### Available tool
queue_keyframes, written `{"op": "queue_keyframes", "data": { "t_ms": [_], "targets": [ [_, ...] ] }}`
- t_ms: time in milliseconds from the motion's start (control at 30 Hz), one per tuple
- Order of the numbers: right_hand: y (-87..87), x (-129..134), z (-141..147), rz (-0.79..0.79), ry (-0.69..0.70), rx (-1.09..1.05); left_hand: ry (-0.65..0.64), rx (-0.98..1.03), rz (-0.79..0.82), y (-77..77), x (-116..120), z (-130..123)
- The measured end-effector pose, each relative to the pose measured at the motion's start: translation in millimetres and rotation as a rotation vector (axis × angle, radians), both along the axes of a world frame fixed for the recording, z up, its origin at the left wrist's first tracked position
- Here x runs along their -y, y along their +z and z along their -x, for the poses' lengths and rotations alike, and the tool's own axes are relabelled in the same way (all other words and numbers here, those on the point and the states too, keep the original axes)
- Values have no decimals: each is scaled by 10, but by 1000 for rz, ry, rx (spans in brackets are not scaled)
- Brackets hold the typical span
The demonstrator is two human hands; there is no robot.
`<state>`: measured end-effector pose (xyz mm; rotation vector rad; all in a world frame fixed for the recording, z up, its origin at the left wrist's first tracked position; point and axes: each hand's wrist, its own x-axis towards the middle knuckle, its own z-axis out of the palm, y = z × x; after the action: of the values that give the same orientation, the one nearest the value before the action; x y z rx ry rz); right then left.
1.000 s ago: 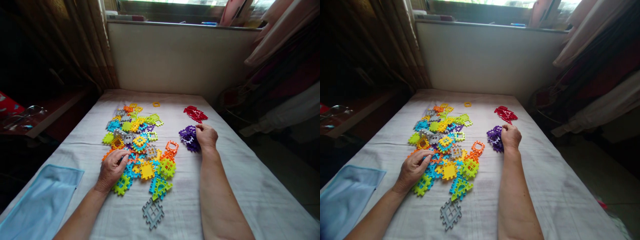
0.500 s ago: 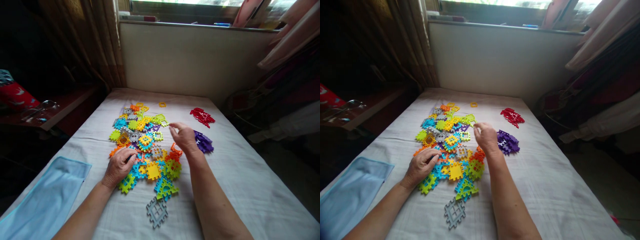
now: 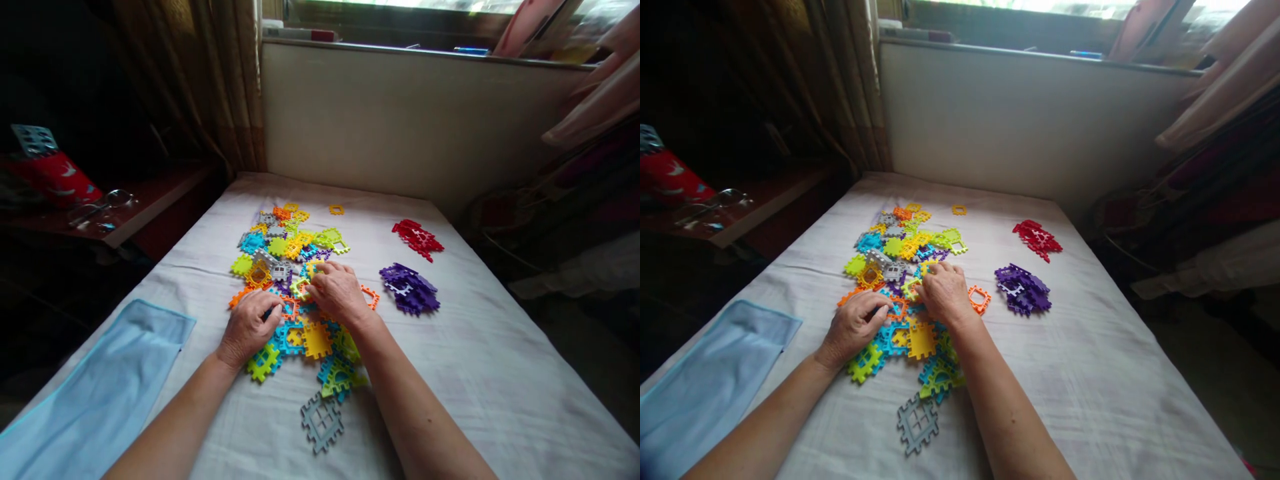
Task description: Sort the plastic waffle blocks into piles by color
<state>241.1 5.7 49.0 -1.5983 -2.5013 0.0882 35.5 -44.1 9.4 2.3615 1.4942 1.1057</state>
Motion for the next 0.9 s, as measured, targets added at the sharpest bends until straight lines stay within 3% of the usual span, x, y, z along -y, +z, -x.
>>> {"op": "queue_keyframes", "data": {
  "t_ms": [233,500,900],
  "targets": [
    [-98,42,214,-40,189,-54,1,-1,13,-3,-2,0],
    [-66,98,368,-8,-98,-43,25,11,32,-18,-12,-9],
    [-196,-24,607,68,-235,-234,93,19,-24,-8,-23,5]
  ]
}}
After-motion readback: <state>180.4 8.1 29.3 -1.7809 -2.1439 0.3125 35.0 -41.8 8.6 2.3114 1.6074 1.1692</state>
